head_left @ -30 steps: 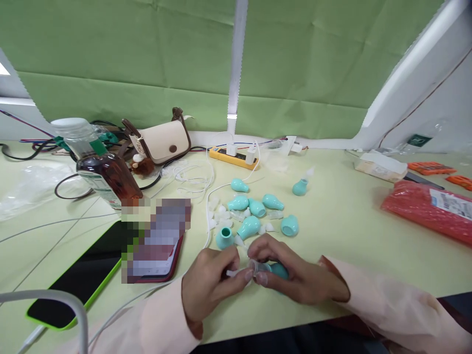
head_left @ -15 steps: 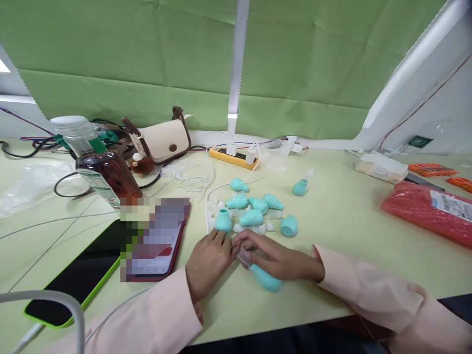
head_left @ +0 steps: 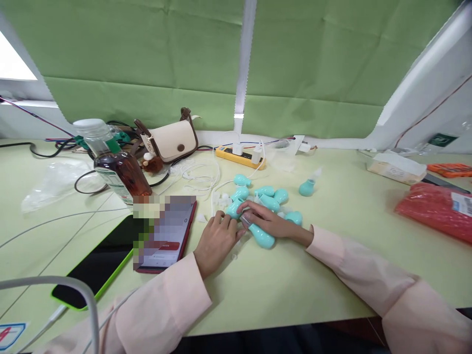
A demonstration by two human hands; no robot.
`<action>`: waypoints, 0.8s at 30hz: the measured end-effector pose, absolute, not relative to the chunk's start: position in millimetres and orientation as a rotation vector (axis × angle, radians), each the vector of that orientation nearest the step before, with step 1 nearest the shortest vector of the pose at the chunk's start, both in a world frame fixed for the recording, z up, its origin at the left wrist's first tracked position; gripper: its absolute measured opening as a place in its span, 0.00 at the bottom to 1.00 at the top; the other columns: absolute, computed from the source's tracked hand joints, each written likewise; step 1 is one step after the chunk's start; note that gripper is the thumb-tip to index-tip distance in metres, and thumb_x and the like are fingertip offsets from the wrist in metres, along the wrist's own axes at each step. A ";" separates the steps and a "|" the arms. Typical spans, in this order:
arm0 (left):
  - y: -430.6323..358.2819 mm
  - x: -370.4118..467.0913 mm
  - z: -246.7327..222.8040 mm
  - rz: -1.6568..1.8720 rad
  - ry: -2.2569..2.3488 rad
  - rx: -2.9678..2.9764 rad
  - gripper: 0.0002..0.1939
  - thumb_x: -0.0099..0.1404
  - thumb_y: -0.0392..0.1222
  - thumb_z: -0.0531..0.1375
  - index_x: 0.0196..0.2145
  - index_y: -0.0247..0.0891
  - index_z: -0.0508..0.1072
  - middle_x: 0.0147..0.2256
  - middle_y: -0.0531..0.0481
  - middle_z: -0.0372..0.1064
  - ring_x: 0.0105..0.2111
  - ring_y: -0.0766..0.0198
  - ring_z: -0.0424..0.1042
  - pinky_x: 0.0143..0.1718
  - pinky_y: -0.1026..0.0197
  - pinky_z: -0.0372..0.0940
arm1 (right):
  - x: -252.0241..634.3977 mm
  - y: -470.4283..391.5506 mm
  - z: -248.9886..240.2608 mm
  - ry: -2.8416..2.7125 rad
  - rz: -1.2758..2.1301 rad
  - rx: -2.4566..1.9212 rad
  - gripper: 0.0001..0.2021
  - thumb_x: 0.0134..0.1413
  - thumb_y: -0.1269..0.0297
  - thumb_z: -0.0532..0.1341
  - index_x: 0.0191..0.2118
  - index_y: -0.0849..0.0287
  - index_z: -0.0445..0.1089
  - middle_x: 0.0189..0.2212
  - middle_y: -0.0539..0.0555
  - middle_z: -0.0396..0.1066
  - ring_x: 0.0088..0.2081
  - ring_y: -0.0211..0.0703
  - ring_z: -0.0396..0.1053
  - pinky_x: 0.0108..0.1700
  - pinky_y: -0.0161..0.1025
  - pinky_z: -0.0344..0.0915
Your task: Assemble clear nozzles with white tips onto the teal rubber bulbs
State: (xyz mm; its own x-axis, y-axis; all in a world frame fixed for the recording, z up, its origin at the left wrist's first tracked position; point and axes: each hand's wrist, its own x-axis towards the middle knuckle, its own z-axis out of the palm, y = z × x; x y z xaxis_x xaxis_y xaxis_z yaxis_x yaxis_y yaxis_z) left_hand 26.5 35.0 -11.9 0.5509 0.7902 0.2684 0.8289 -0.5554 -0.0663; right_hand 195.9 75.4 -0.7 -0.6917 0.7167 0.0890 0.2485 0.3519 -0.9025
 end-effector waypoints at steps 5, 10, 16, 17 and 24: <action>33.7 24.1 -10.5 -0.305 -1.402 -2.556 0.15 0.63 0.44 0.49 0.29 0.29 0.68 0.30 0.40 0.66 0.36 0.50 0.63 0.33 0.53 0.61 | 197.1 68.3 15.1 -2.023 1.345 -0.830 0.13 0.59 0.61 0.41 0.42 0.60 0.56 0.25 0.47 0.58 0.28 0.33 0.61 0.34 0.35 0.61; 30.2 23.0 -6.7 -0.312 -1.452 -2.522 0.12 0.62 0.43 0.50 0.30 0.31 0.67 0.31 0.40 0.66 0.35 0.50 0.63 0.32 0.52 0.61 | 200.9 34.1 33.6 -2.275 1.385 -0.679 0.13 0.59 0.64 0.42 0.39 0.61 0.61 0.23 0.48 0.59 0.22 0.31 0.61 0.28 0.32 0.61; 22.7 23.8 2.1 -0.364 -1.480 -2.542 0.12 0.64 0.39 0.46 0.31 0.32 0.67 0.29 0.43 0.66 0.32 0.55 0.63 0.31 0.54 0.61 | 182.5 -2.5 22.1 -3.104 0.469 -0.556 0.14 0.52 0.66 0.51 0.45 0.61 0.61 0.26 0.53 0.68 0.25 0.38 0.64 0.26 0.34 0.56; 21.0 24.0 3.8 -0.375 -1.476 -2.550 0.12 0.64 0.38 0.46 0.31 0.33 0.67 0.29 0.44 0.66 0.32 0.55 0.63 0.31 0.55 0.61 | 179.4 -1.0 16.7 -3.142 0.292 -0.603 0.12 0.53 0.67 0.50 0.43 0.61 0.62 0.25 0.54 0.68 0.24 0.39 0.63 0.24 0.34 0.54; 12.2 21.1 6.0 -0.647 -1.239 -2.555 0.13 0.62 0.37 0.46 0.25 0.34 0.67 0.23 0.47 0.65 0.25 0.60 0.63 0.24 0.60 0.59 | 178.5 40.8 -8.1 -3.040 -0.382 -0.876 0.10 0.53 0.77 0.47 0.31 0.62 0.64 0.25 0.56 0.66 0.26 0.41 0.62 0.21 0.34 0.43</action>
State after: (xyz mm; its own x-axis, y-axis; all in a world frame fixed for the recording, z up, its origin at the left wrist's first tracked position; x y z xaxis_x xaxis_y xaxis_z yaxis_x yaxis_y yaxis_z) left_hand 21.1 12.2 6.0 0.5455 0.6861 0.4814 0.7871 -0.6167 -0.0130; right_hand 178.5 40.8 -8.1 -0.8479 0.5296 0.0226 0.5188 0.8203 0.2407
